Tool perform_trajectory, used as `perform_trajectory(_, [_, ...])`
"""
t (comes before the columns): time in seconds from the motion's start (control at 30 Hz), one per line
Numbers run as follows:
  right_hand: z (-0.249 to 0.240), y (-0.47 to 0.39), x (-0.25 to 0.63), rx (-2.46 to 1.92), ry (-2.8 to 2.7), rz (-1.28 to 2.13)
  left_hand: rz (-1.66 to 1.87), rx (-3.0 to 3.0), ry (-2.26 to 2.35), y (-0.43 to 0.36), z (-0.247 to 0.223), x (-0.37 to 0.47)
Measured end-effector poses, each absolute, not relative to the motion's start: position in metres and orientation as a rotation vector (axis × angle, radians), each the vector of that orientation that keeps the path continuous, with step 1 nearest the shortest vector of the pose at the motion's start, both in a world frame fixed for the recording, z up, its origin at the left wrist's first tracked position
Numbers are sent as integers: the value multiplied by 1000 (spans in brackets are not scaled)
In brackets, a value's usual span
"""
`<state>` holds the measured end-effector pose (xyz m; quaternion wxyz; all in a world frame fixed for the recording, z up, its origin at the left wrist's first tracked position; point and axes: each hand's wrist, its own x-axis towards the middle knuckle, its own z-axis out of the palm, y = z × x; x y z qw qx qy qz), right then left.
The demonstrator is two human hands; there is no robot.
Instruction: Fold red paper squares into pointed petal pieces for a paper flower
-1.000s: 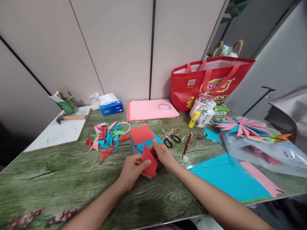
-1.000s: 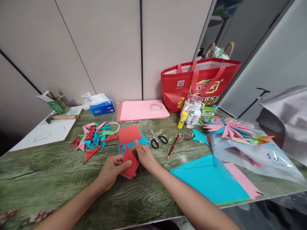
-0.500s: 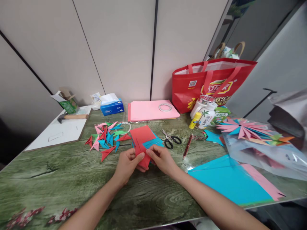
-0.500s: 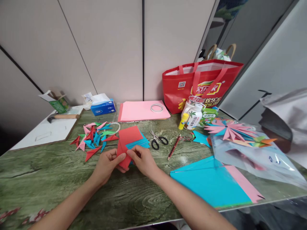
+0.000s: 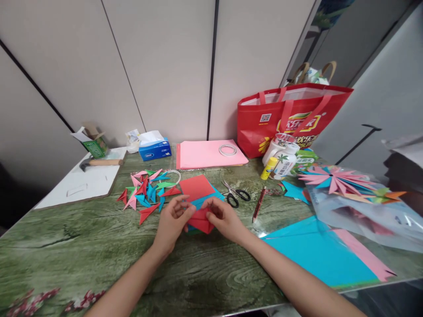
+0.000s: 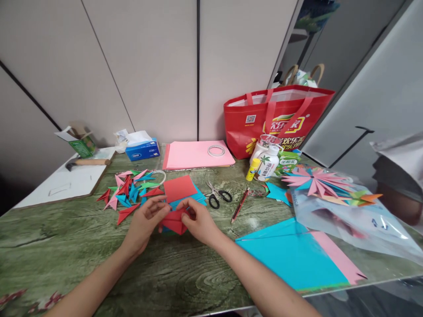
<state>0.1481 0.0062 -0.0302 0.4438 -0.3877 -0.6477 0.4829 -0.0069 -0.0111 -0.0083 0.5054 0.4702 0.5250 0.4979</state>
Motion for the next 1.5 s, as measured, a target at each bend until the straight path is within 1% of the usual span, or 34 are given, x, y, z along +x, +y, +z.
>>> perform_trajectory(0.17, [-35,9,148,-953,-1432,1332,1172,1100,1316,-13,-7,-6])
perform_trajectory(0.3, [-37,12,149,-977,-1428,1251,1200,1122,1248,-14,-11,-4])
perform_trajectory(0.4, [-35,10,148,-964,-1449,1236,1051,1107,1198,-14,-14,-3])
perform_trajectory(0.6, [-30,6,144,-873,-1268,1392,1279,993,1166,-15,-16,-1])
perform_trajectory(0.67, [-30,5,144,-853,-1218,1410,1286,1012,1147,-16,-17,0])
perform_trajectory(0.73, [-31,6,144,-858,-1178,1356,1272,1091,1170,-16,-17,0])
perform_trajectory(0.87, [-32,7,147,-933,-1298,1188,1283,1291,1289,-16,-15,-2])
perform_trajectory(0.93, [-31,6,148,-946,-1379,1164,1327,1306,1308,-15,-13,-3])
perform_trajectory(1.07, [-29,5,148,-898,-1453,1189,1334,1355,1287,-14,-11,-5])
perform_trajectory(1.2, [-32,6,147,-873,-1404,1274,1300,1408,1357,-14,-11,-6])
perform_trajectory(1.5, [-32,7,148,-924,-1380,1297,1285,1271,1367,-14,-10,-6])
